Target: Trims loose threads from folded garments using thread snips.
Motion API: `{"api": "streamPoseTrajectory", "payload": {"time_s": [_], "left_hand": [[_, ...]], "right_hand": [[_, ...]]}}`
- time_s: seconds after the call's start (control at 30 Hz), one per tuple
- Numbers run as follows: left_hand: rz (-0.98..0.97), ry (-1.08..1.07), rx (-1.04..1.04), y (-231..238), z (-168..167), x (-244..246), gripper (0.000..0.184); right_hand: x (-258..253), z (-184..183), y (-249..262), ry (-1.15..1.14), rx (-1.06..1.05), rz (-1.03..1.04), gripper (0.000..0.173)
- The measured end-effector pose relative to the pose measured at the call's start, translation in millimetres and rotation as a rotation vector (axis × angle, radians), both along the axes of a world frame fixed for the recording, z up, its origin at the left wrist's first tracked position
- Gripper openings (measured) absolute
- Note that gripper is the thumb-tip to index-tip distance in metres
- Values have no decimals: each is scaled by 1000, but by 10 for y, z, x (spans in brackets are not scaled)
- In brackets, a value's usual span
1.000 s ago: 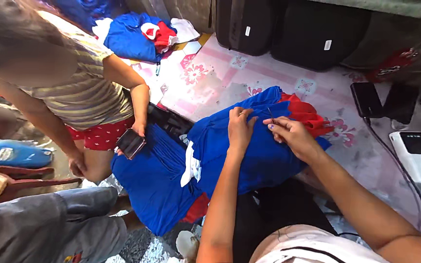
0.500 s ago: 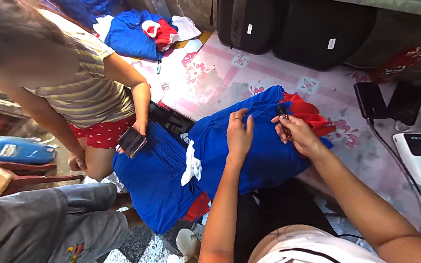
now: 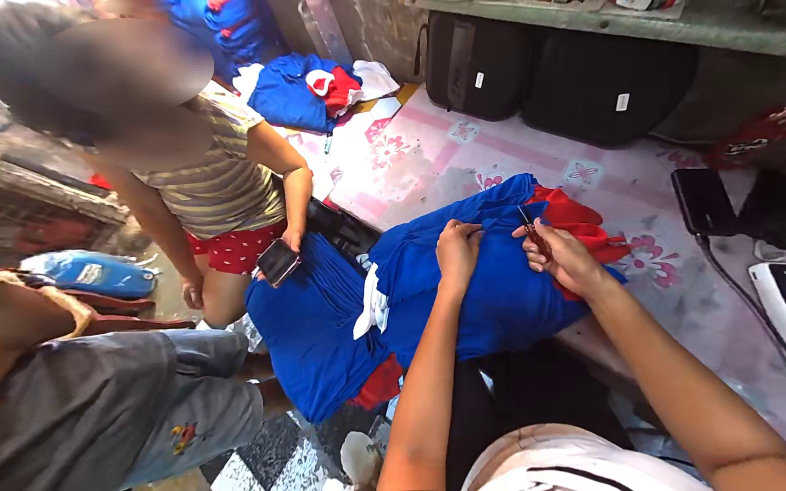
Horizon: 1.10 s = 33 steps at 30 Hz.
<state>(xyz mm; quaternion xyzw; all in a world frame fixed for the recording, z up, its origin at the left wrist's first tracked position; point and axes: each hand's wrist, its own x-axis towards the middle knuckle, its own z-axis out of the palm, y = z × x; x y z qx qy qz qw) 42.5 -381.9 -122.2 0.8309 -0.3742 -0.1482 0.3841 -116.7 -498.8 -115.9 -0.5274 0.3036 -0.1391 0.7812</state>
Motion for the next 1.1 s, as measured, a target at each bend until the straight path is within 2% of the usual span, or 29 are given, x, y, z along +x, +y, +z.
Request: {"api": "streamPoseTrajectory", "payload": {"time_s": [0.1,0.23,0.4,0.53,0.63,0.73,0.83,0.93,1.0,1.1], "left_hand": [[8,16,11,4,-3,-9,22],[25,-50,31,2,-15,-98,15],[68,-259,-251,91,-345,-197,15],[52,-225,-380,173,-427,-230,14],[-20,-170,-446,284,-380,-230,12],[-80,-110,-412,517,-114,-187,13],[21,-198,-366,1047,379,8,15],[435,-462,-159,1951,945,429,28],[750,-620,45,2719,1284,789,51],[1103,-825,269,3864,1588,1257,68]], "right_hand": [[-51,-39,-24,-42,13,12,45],[-84,-78,-45,-62,25,15,47],[-70,-1,-7,-29,38,18,45],[-103,106,144,4,43,137,45],[-57,2,219,16,-27,158,45],[17,-92,271,-16,-99,131,46],[14,-148,253,-47,-113,173,46],[0,-146,183,-50,-66,237,50],[-14,-128,166,-63,-46,265,51],[-30,-71,176,-58,-55,251,50]]}}
